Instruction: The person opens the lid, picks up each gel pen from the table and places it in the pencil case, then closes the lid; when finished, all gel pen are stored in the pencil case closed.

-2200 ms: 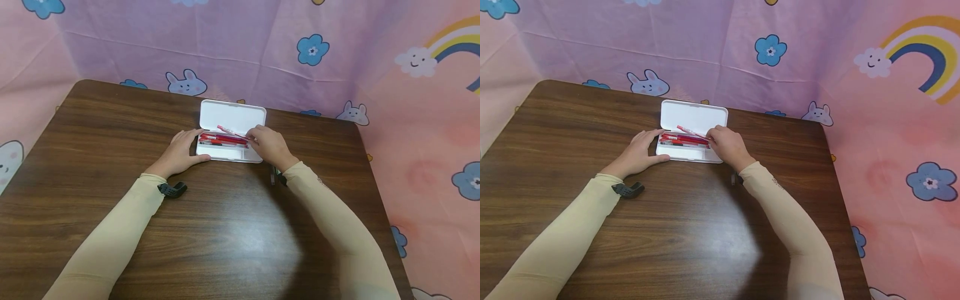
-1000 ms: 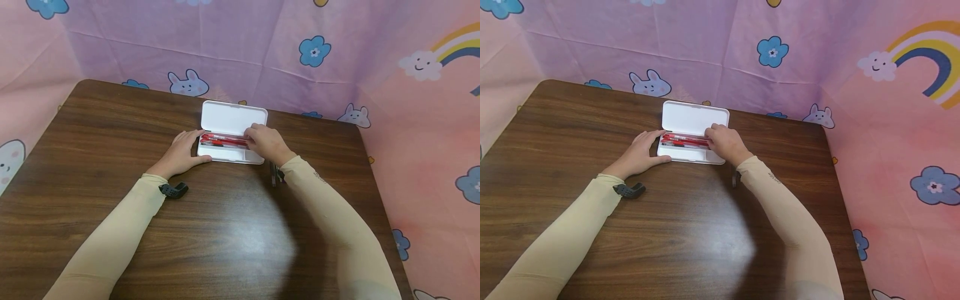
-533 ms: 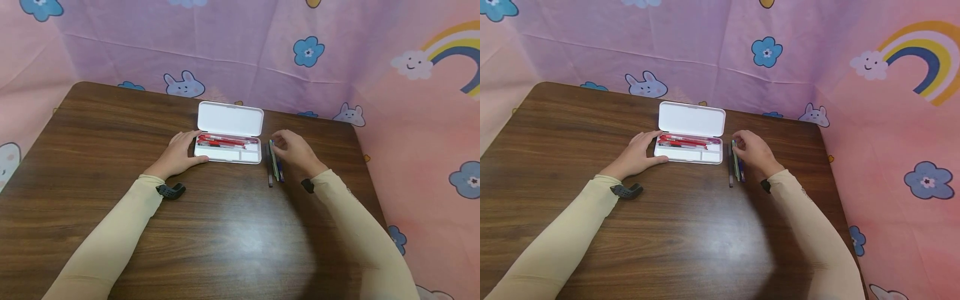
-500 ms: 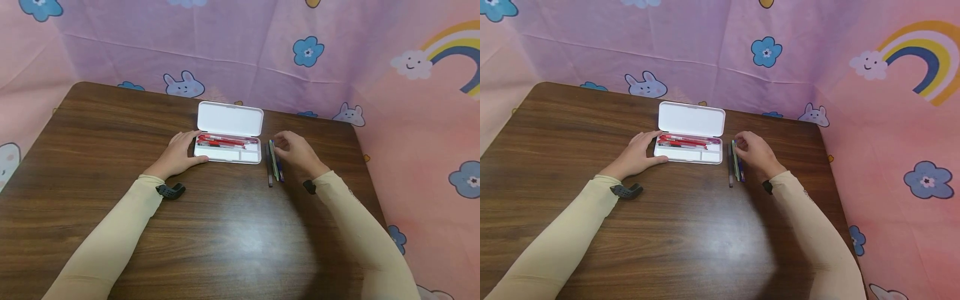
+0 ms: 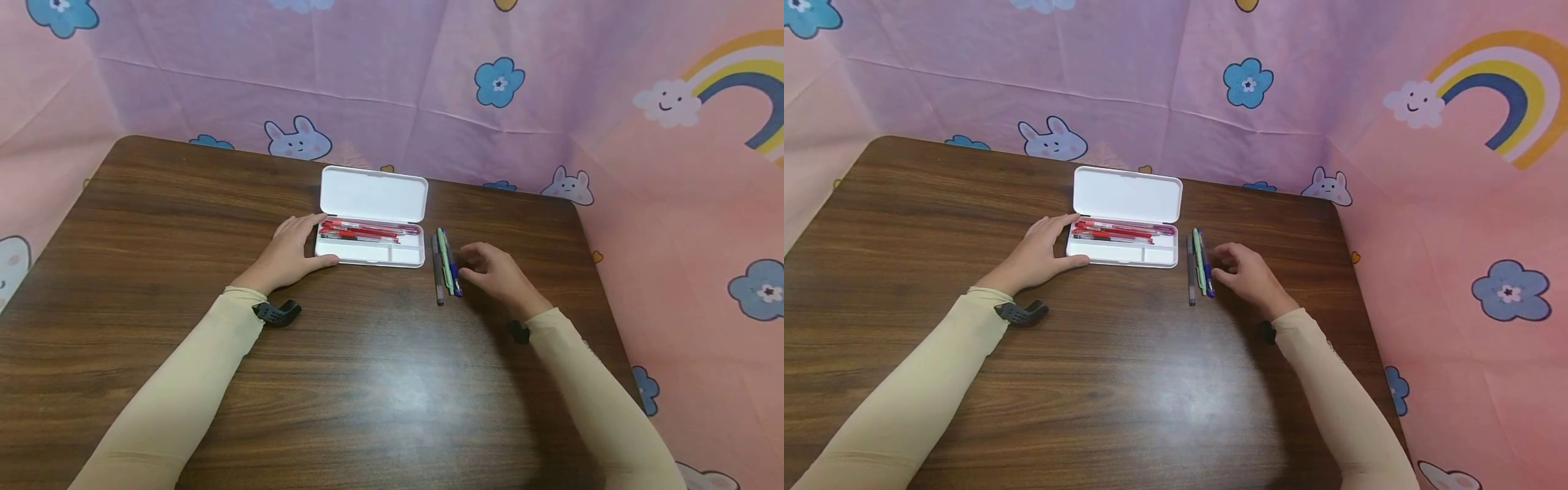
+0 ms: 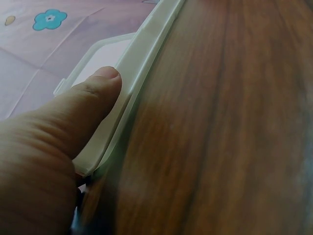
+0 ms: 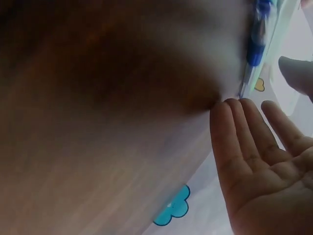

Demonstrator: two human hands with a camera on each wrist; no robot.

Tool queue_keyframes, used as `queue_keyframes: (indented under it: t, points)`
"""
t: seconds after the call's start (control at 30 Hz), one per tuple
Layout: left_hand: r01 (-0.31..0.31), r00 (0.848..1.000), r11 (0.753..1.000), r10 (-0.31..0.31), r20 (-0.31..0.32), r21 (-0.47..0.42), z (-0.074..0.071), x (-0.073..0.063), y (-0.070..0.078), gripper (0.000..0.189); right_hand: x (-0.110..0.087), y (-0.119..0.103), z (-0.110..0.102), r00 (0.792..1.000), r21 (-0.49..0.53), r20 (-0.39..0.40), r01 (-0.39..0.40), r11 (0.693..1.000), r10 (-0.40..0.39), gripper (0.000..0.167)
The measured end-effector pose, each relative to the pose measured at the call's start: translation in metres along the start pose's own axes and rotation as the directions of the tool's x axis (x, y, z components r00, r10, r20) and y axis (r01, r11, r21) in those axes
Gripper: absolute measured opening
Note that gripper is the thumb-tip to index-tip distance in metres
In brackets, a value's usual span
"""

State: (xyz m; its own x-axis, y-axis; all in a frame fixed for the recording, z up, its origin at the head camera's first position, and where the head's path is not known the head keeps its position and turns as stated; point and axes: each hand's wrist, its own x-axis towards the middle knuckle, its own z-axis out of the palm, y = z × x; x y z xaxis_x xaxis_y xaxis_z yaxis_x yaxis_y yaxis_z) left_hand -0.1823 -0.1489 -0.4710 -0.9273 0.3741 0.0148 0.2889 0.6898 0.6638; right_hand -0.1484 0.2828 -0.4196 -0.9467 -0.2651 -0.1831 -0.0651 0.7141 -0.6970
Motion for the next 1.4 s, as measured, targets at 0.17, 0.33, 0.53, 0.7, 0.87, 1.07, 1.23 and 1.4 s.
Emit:
queue_keyframes:
  t: [0.17, 0.33, 0.53, 0.7, 0.87, 1.07, 1.23, 1.4]
  points:
    - [0.004, 1.000, 1.000, -0.004, 0.001, 0.000, 0.001, 0.000, -0.001, 0.100, 0.000, -0.001, 0.008, 1.000, -0.096, -0.006, 0.026, 0.995, -0.027, 0.042]
    - [0.009, 1.000, 1.000, -0.009, 0.007, 0.003, 0.001, 0.000, -0.001, 0.100, -0.001, -0.004, 0.011, 1.000, -0.136, -0.014, 0.010, 0.991, -0.012, 0.043]
    - [0.011, 1.000, 1.000, -0.012, 0.013, 0.004, 0.001, 0.000, 0.000, 0.100, -0.001, -0.005, 0.011, 1.000, -0.158, -0.016, 0.003, 0.987, -0.006, 0.042]
    - [0.019, 1.000, 1.000, -0.019, 0.015, 0.007, 0.000, 0.000, 0.001, 0.100, -0.001, -0.004, 0.011, 0.999, -0.165, -0.025, 0.023, 0.986, -0.028, 0.039]
    - [0.019, 1.000, 1.000, -0.019, 0.016, 0.008, 0.000, 0.000, 0.002, 0.100, -0.001, -0.006, 0.013, 0.999, -0.171, -0.028, 0.016, 0.985, -0.021, 0.039]
    - [0.021, 1.000, 1.000, -0.021, 0.018, 0.006, 0.000, 0.000, 0.003, 0.100, 0.000, -0.009, 0.013, 0.999, -0.190, -0.042, -0.030, 0.981, 0.023, 0.035]
    - [0.020, 1.000, 1.000, -0.020, 0.018, 0.004, -0.001, -0.001, 0.004, 0.099, 0.000, -0.004, 0.011, 0.996, -0.171, -0.054, -0.079, 0.982, 0.071, 0.029]
    - [0.009, 1.000, 1.000, -0.009, 0.010, 0.001, -0.002, -0.002, 0.005, 0.098, -0.001, 0.000, 0.008, 0.994, -0.140, -0.050, -0.101, 0.985, 0.094, 0.024]
